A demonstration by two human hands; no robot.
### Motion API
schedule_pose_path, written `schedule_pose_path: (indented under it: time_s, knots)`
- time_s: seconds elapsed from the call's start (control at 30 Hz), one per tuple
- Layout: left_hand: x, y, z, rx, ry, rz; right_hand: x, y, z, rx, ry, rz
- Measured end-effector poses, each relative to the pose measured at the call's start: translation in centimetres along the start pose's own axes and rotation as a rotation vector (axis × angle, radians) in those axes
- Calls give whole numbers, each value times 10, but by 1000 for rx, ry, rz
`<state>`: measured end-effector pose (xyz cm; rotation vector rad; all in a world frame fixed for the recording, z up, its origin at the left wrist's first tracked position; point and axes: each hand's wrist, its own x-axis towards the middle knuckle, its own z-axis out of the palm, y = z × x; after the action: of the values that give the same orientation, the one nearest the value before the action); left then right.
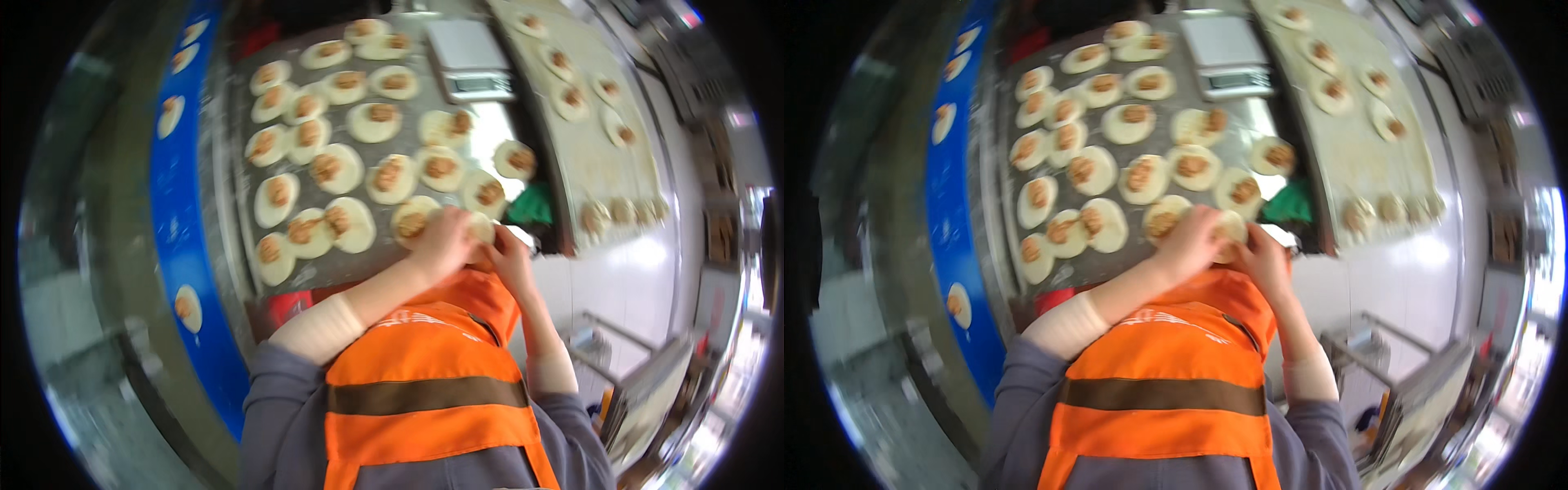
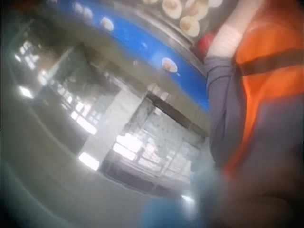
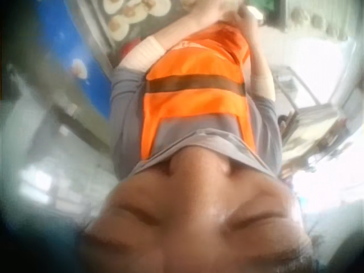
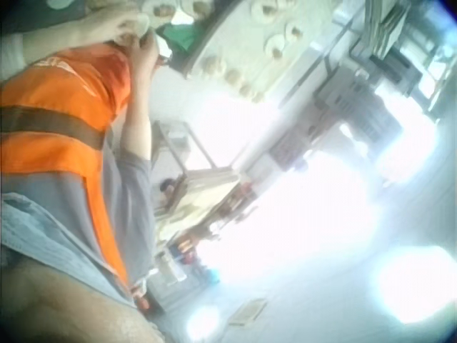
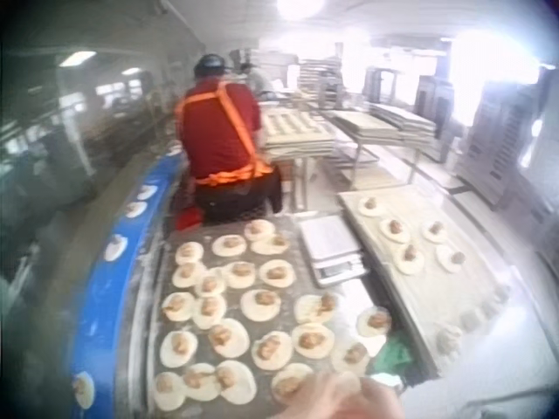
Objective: The person repeatedly picks up round dough pieces with filling from a conveyor belt, folds and pleats them by hand into buns, and places the finished buns onto a nearby tray. The process is continuous and repetitive throughout the clip.
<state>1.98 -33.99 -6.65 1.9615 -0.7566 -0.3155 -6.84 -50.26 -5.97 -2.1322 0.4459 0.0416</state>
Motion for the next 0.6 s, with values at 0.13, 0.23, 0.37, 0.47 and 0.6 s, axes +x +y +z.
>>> schedule_pose_path:
  time_s: [0.13,0.23,0.37,0.47,0.6]
  knots:
    - [-5,8,1,234,-8,70,8,11,3,-118,-22,-75]
    - [-23,42,-34,375,5,61,11,15,-20,-352,0,-108]
    - [-92,34,-138,6,191,-56,21,-65,-31,-458,108,-354]
    - [-177,9,-210,64,675,-230,43,-125,-4,-353,-169,-392]
    - [-329,-24,-295,797,1017,-784,73,-210,82,-302,-497,-602]
